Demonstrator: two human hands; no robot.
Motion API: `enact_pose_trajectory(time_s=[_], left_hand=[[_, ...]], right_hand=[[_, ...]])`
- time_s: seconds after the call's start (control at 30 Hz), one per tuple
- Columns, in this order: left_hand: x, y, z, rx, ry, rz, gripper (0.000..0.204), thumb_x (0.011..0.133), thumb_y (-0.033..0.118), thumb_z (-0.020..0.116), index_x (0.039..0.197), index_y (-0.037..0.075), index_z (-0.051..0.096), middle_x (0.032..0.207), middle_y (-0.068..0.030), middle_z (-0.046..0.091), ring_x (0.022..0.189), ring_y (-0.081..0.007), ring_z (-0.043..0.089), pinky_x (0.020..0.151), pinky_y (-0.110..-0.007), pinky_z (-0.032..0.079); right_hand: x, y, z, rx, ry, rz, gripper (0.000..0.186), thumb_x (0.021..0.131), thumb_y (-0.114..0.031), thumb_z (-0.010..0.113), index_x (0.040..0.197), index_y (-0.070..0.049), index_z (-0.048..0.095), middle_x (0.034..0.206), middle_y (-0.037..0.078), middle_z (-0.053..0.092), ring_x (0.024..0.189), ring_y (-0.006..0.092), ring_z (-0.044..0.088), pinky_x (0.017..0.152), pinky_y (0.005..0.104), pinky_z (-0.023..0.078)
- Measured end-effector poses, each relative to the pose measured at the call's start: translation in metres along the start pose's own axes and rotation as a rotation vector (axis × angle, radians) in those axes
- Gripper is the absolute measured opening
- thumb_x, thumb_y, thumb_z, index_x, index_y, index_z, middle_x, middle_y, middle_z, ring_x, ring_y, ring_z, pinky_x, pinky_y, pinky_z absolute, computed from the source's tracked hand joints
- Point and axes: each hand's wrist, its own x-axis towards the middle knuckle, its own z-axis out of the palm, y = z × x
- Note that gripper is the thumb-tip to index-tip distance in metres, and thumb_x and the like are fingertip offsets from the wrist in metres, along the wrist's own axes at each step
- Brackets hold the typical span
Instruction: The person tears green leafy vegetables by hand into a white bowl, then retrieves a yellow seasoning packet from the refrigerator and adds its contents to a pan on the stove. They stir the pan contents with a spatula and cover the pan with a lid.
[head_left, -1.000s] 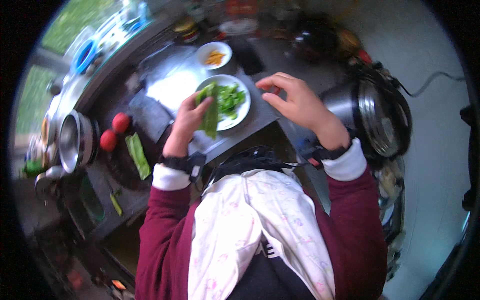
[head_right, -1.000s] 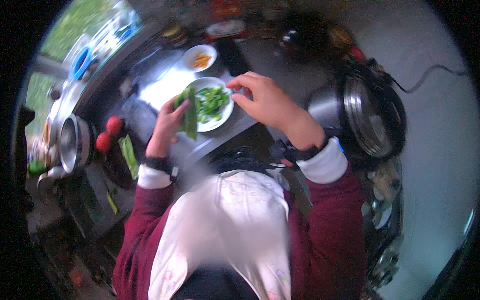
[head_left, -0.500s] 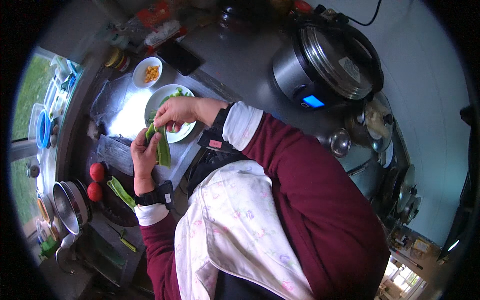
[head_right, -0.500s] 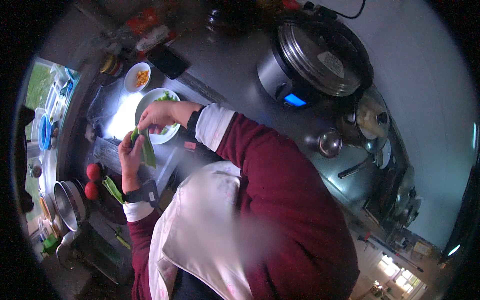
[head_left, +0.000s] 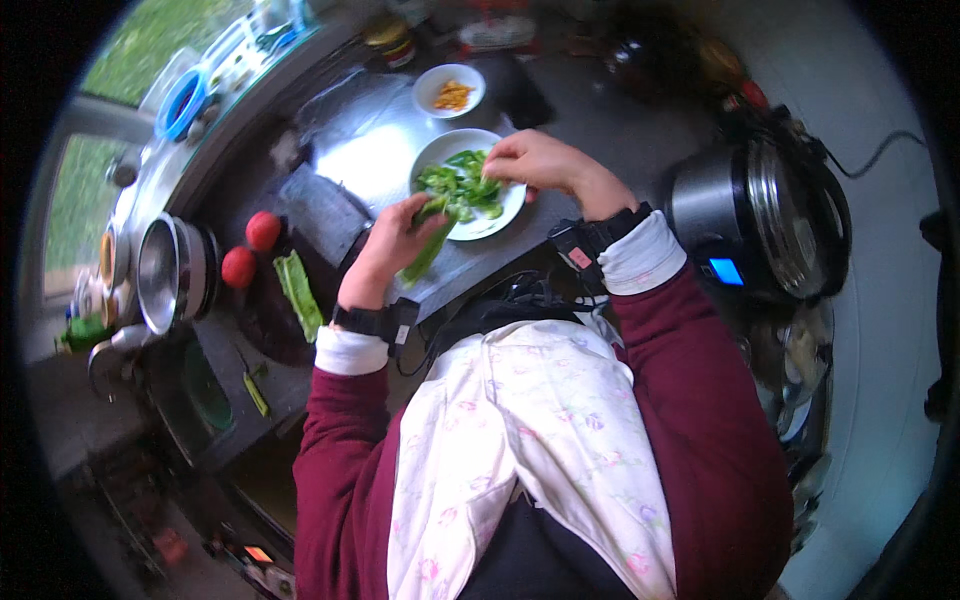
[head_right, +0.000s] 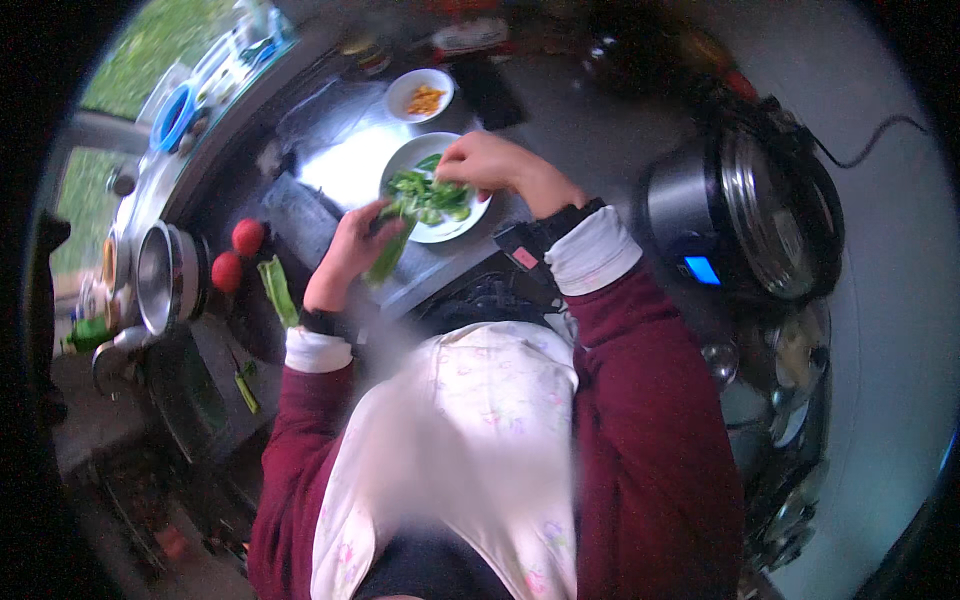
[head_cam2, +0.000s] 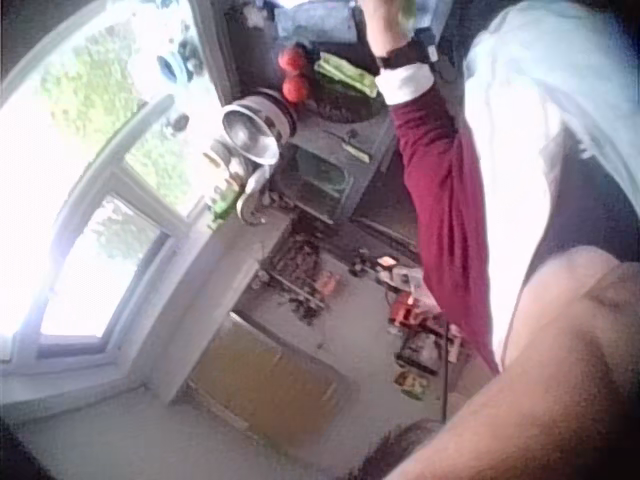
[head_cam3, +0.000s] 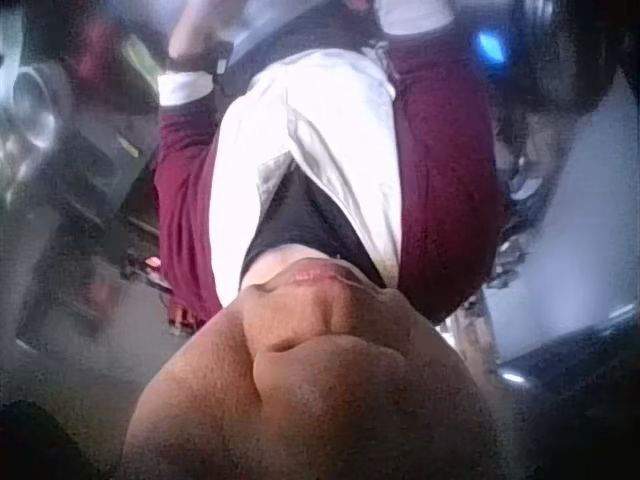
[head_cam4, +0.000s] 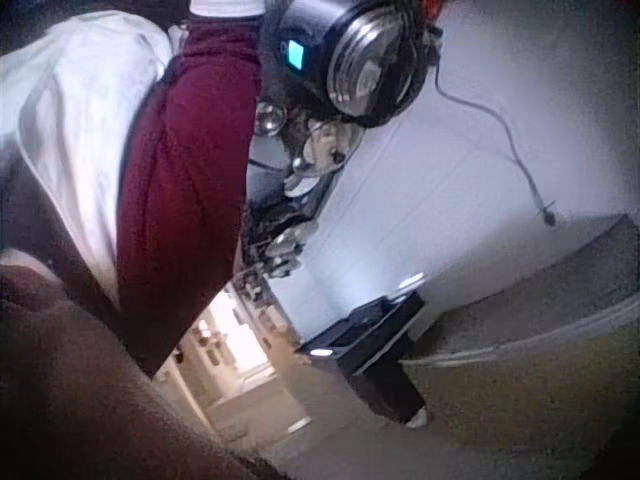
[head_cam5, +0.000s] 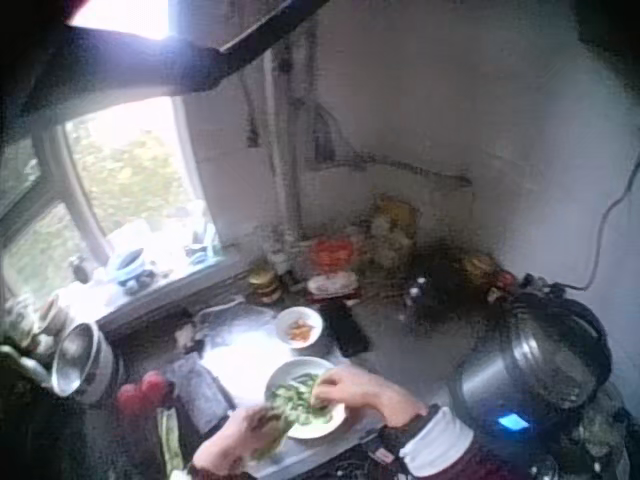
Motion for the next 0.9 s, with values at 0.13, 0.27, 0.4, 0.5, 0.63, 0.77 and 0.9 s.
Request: enact_pose_trajectory(time_s=[0.13, 0.27, 0.4, 0.5, 0.63, 0.77, 0.9], left_hand=[[0.003, -0.008, 0.010, -0.671, 0.087, -0.205, 0.031, 0.090, 0.018, 0.051, 0.114, 0.000, 0.047, 0.095, -0.0034, 0.057, 0.084, -0.0099, 0.052, 0.075, -0.024, 0.043], [0.007, -0.010, 0.018, -0.965, 0.129, -0.153, 0.031, 0.089, 0.015, 0.051, 0.116, 0.001, 0.045, 0.099, -0.0034, 0.055, 0.089, -0.0105, 0.051, 0.078, -0.024, 0.042], [0.005, -0.007, 0.020, -1.167, 0.219, -0.137, 0.031, 0.086, 0.012, 0.055, 0.114, -0.001, 0.047, 0.099, -0.0057, 0.057, 0.085, -0.0111, 0.055, 0.072, -0.022, 0.045], [-0.001, -0.007, 0.019, -1.167, 0.151, -0.238, 0.027, 0.084, 0.011, 0.059, 0.108, -0.001, 0.052, 0.095, -0.0060, 0.059, 0.079, -0.0107, 0.058, 0.066, -0.022, 0.047], [0.001, -0.015, 0.019, -1.265, 0.091, -0.262, 0.020, 0.084, 0.011, 0.059, 0.101, 0.000, 0.057, 0.091, -0.0059, 0.061, 0.077, -0.0122, 0.060, 0.067, -0.025, 0.050], [0.011, -0.028, 0.033, -1.510, -0.010, -0.318, 0.020, 0.084, 0.012, 0.059, 0.101, 0.001, 0.056, 0.089, -0.0054, 0.062, 0.075, -0.0126, 0.061, 0.065, -0.024, 0.051], [0.016, -0.037, 0.043, -1.622, -0.053, -0.380, 0.022, 0.085, 0.017, 0.059, 0.102, 0.005, 0.054, 0.088, -0.0043, 0.061, 0.074, -0.0118, 0.061, 0.063, -0.023, 0.052]], right_hand=[[0.029, 0.012, 0.024, -0.616, 0.382, -0.212, 0.041, 0.085, -0.038, 0.049, 0.093, 0.000, 0.062, 0.072, 0.012, 0.059, 0.074, 0.0192, 0.060, 0.063, 0.0319, 0.048], [0.030, 0.021, 0.047, 0.117, 0.103, -0.088, 0.035, 0.082, -0.030, 0.059, 0.102, -0.001, 0.056, 0.087, 0.006, 0.061, 0.073, 0.0126, 0.057, 0.060, 0.0257, 0.047], [0.021, 0.021, 0.065, 0.498, -0.058, -0.162, 0.027, 0.083, -0.015, 0.058, 0.106, -0.001, 0.055, 0.091, 0.003, 0.060, 0.078, 0.0090, 0.057, 0.061, 0.0223, 0.048], [0.020, 0.024, 0.069, 0.647, -0.055, -0.147, 0.024, 0.085, -0.011, 0.056, 0.107, -0.002, 0.055, 0.093, 0.004, 0.060, 0.081, 0.0093, 0.057, 0.069, 0.0234, 0.049], [0.022, 0.034, 0.077, 0.913, -0.139, -0.217, 0.022, 0.086, -0.010, 0.054, 0.107, -0.003, 0.055, 0.095, 0.003, 0.060, 0.084, 0.0102, 0.058, 0.073, 0.0248, 0.049], [0.023, 0.045, 0.083, 1.250, -0.208, -0.149, 0.021, 0.088, -0.014, 0.052, 0.106, -0.004, 0.055, 0.096, 0.004, 0.060, 0.087, 0.0137, 0.059, 0.077, 0.0260, 0.049], [0.024, 0.048, 0.074, 1.118, -0.297, -0.081, 0.019, 0.087, -0.016, 0.055, 0.105, -0.009, 0.056, 0.096, 0.002, 0.060, 0.089, 0.0145, 0.059, 0.076, 0.0317, 0.050]])
